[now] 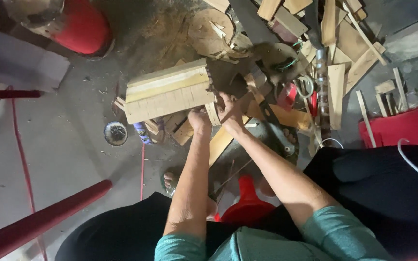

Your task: Assembling a small wooden box by gluing and fitting wooden slats together.

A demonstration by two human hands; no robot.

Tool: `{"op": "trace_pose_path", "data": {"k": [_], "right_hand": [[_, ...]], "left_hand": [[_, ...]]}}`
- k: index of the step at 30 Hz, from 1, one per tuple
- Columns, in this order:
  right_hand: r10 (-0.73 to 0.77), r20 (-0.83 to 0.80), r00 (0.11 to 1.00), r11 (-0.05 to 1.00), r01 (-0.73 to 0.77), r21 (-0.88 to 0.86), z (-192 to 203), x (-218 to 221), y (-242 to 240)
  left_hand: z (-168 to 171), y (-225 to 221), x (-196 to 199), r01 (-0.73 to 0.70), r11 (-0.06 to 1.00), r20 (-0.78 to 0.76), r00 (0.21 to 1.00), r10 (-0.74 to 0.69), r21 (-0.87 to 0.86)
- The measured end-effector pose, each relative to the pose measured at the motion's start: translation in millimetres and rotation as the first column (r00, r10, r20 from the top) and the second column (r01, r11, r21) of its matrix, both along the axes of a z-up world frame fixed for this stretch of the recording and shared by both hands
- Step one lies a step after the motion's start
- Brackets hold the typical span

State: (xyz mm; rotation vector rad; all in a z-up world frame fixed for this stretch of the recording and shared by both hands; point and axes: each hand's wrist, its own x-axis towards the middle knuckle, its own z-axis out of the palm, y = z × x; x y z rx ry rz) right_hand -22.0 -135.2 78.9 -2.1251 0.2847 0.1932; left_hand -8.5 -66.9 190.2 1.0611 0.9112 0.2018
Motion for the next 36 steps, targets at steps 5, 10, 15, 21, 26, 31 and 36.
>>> {"op": "trace_pose_path", "data": {"k": [5, 10, 15, 21, 26, 31, 36], "right_hand": [[-0.028, -0.037, 0.999, 1.0, 0.029, 0.009, -2.6, -1.7, 12.7], [-0.092, -0.265, 0.96, 0.932, 0.176, 0.315, -20.4, 3.1, 13.7], [-0.139, -0.438, 0.888, 0.849, 0.335, 0.409, 56.2, 11.5, 19.3], [-0.128, -0.561, 0.818, 0.813, 0.411, 0.413, 54.8, 6.7, 9.1], [-0.124, -0.55, 0.826, 0.771, 0.429, 0.47, 60.9, 1.8, 9.6], [-0.111, -0.392, 0.913, 0.771, 0.328, 0.546, 12.9, -2.9, 11.0], [-0.122, -0.257, 0.959, 0.871, 0.227, 0.436, 18.8, -4.0, 18.9]], "left_hand": [[-87.5, 21.0, -17.4, 0.19, 0.934, -0.155, 0.977, -0.149, 0.301], [-20.3, 23.1, -16.8, 0.2, 0.978, -0.241, 0.954, -0.179, 0.066], [-54.9, 38.5, -4.9, 0.178, 0.979, -0.306, 0.931, -0.199, -0.096], [-52.3, 41.3, -8.6, 0.232, 0.969, -0.216, 0.945, -0.246, -0.087], [-70.3, 49.2, -7.7, 0.261, 0.958, -0.018, 0.964, -0.265, -0.118], [-63.1, 47.5, -15.7, 0.208, 0.965, 0.096, 0.976, -0.195, -0.159], [-65.0, 47.5, -15.1, 0.217, 0.962, 0.139, 0.971, -0.195, -0.164]]}}
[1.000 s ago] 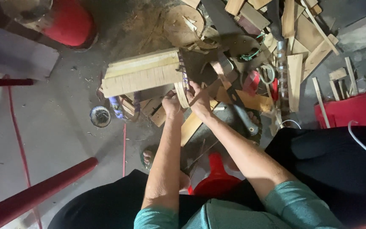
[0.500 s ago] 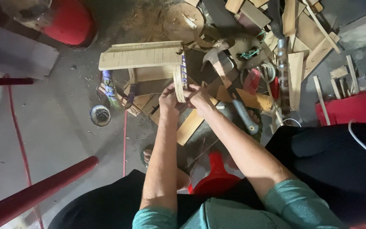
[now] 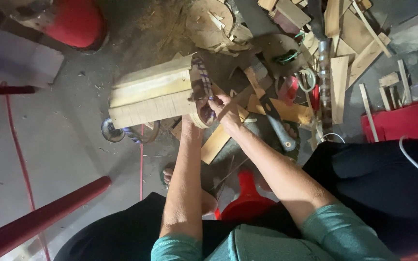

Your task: Assembling a small wooden box by gluing and fitting wooden slats together.

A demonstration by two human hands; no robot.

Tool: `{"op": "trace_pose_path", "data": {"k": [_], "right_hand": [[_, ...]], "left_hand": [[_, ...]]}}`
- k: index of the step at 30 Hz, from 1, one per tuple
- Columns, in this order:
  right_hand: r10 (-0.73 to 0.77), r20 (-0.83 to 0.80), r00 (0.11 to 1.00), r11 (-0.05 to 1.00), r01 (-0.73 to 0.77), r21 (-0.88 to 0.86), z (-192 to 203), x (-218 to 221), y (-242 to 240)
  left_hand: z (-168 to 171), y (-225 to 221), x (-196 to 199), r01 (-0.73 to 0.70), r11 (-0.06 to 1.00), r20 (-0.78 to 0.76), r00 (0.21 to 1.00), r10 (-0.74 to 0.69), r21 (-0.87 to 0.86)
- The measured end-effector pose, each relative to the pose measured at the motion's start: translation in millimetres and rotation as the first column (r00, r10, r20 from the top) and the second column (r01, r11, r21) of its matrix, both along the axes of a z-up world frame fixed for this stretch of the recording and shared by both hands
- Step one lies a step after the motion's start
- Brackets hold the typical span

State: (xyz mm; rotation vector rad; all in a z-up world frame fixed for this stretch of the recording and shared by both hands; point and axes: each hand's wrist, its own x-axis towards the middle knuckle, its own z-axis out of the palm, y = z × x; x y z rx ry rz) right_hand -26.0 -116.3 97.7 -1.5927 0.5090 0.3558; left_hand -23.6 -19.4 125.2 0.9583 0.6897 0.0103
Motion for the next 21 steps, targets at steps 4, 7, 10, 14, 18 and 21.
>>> {"op": "trace_pose_path", "data": {"k": [4, 7, 10, 14, 18, 21], "right_hand": [[0.002, -0.066, 0.998, 1.0, -0.003, -0.014, -2.4, 2.9, -9.3], [-0.013, -0.112, 0.994, 0.999, 0.018, 0.041, 25.9, 6.7, -7.6], [-0.012, -0.125, 0.992, 0.996, 0.023, 0.089, 32.7, 4.3, -17.1], [-0.061, -0.097, 0.993, 0.99, 0.073, 0.125, 78.1, 6.5, -18.5], [-0.047, -0.065, 0.997, 0.989, 0.056, 0.135, 65.3, 12.3, -15.3], [-0.032, -0.034, 0.999, 0.992, 0.036, 0.121, 40.8, 11.4, -11.2]], "left_hand": [[-1.9, -2.2, -0.3, 0.007, 1.0, 0.041, 0.999, -0.006, -0.014], [59.0, -15.5, -2.8, -0.028, 1.0, -0.031, 0.999, 0.028, 0.004], [32.1, -17.6, 6.6, 0.01, 0.998, -0.136, 0.991, -0.002, 0.056], [-1.2, -6.7, 9.8, -0.004, 1.0, -0.096, 0.995, 0.006, 0.019], [-3.4, -6.2, 11.3, -0.028, 1.0, -0.095, 0.995, 0.026, -0.013], [-8.3, -8.0, 9.4, -0.036, 0.999, -0.069, 0.997, 0.035, -0.006]]}}
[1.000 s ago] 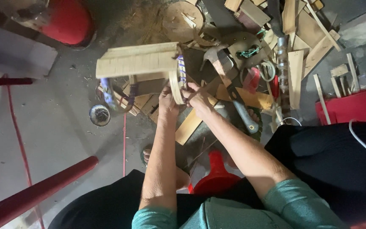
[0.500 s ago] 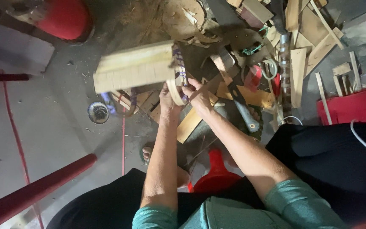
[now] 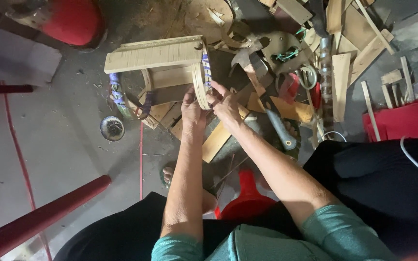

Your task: Assembling a small wooden box by gluing and fitting wooden slats together.

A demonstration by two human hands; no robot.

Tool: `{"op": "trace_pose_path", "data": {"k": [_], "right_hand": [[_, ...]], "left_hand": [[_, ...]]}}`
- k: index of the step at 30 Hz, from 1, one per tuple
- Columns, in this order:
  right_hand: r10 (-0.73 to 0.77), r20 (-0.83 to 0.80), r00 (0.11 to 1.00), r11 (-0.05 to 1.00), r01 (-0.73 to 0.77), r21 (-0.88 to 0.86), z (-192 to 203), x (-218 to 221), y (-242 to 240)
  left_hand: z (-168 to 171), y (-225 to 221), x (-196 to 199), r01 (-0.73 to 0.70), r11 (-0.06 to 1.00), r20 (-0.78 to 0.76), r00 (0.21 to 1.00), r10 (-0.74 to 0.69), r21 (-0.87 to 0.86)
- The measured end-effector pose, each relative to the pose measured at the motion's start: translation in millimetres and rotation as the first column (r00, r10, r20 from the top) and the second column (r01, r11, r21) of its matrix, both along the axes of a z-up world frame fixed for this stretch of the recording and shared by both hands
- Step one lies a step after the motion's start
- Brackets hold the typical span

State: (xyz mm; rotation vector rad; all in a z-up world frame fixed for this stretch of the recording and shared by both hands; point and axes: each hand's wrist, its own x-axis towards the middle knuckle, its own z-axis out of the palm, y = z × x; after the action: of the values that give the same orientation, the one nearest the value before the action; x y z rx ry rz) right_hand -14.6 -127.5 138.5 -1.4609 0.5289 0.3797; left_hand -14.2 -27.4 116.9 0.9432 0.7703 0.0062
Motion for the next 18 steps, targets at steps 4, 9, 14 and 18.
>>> {"op": "trace_pose_path", "data": {"k": [4, 9, 14, 18], "right_hand": [[0.01, 0.027, 1.0, 0.999, -0.009, -0.034, -4.7, -0.1, 4.3], [-0.037, 0.047, 0.998, 0.998, 0.04, -0.055, -24.9, -5.5, 9.3], [-0.056, 0.028, 0.998, 0.997, 0.058, -0.045, -27.0, -6.6, 6.7], [-0.072, -0.027, 0.997, 0.994, 0.074, 0.075, -5.7, -3.2, 3.5]], "left_hand": [[10.3, -4.4, -4.5, -0.005, 1.0, 0.07, 0.998, 0.003, 0.024], [48.4, -9.3, -1.3, 0.001, 1.0, 0.085, 0.996, -0.002, 0.013], [13.7, -4.3, -1.7, -0.004, 1.0, 0.076, 0.997, 0.005, -0.006], [17.6, -3.6, -7.9, -0.014, 0.998, 0.132, 0.991, 0.022, -0.06]]}}
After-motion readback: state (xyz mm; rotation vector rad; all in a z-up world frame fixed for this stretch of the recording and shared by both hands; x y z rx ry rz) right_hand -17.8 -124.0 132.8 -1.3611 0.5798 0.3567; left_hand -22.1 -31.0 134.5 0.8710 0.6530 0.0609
